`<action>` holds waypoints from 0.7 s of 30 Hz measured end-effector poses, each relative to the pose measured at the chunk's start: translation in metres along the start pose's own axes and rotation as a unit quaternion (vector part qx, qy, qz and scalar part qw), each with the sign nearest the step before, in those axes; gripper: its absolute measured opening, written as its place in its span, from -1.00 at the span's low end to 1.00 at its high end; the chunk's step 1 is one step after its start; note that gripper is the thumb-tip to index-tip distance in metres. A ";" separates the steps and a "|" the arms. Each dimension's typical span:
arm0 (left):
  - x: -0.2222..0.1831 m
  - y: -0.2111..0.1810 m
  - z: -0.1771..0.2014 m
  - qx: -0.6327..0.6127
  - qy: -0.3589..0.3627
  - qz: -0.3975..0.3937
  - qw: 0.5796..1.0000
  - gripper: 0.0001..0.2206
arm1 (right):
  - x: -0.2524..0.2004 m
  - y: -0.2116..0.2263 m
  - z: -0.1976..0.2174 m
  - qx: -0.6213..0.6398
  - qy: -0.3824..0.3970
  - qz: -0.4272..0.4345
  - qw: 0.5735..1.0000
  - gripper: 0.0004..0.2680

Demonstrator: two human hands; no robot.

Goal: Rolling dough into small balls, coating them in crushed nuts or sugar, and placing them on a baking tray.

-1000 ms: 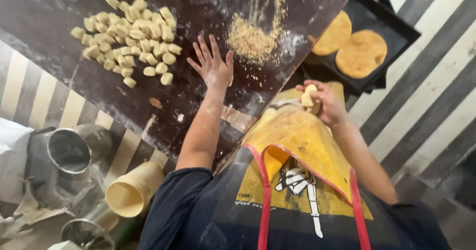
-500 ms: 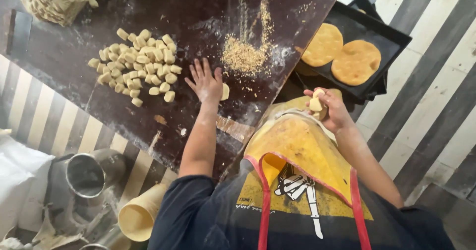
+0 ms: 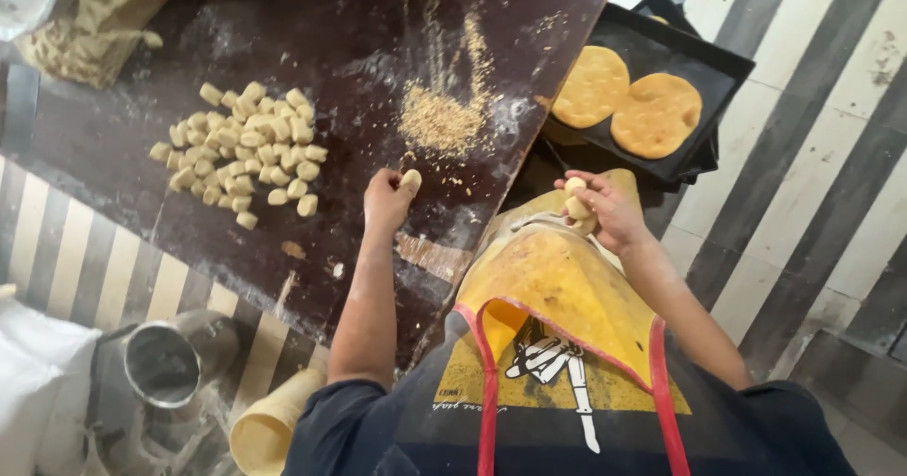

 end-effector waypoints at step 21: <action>-0.105 -0.248 -0.070 -0.018 0.246 -0.412 0.877 -0.55 | 0.016 -0.024 0.007 -0.245 0.015 0.008 0.969 -0.76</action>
Point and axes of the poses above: each hand's wrist, its own x-axis towards the middle knuckle, its own z-axis out of the back of the hand, y = z × x, the point moved 7 cm from there along x, towards the middle knuckle, and after that the axes turned 6 degrees about x, right-handed, at the moved point
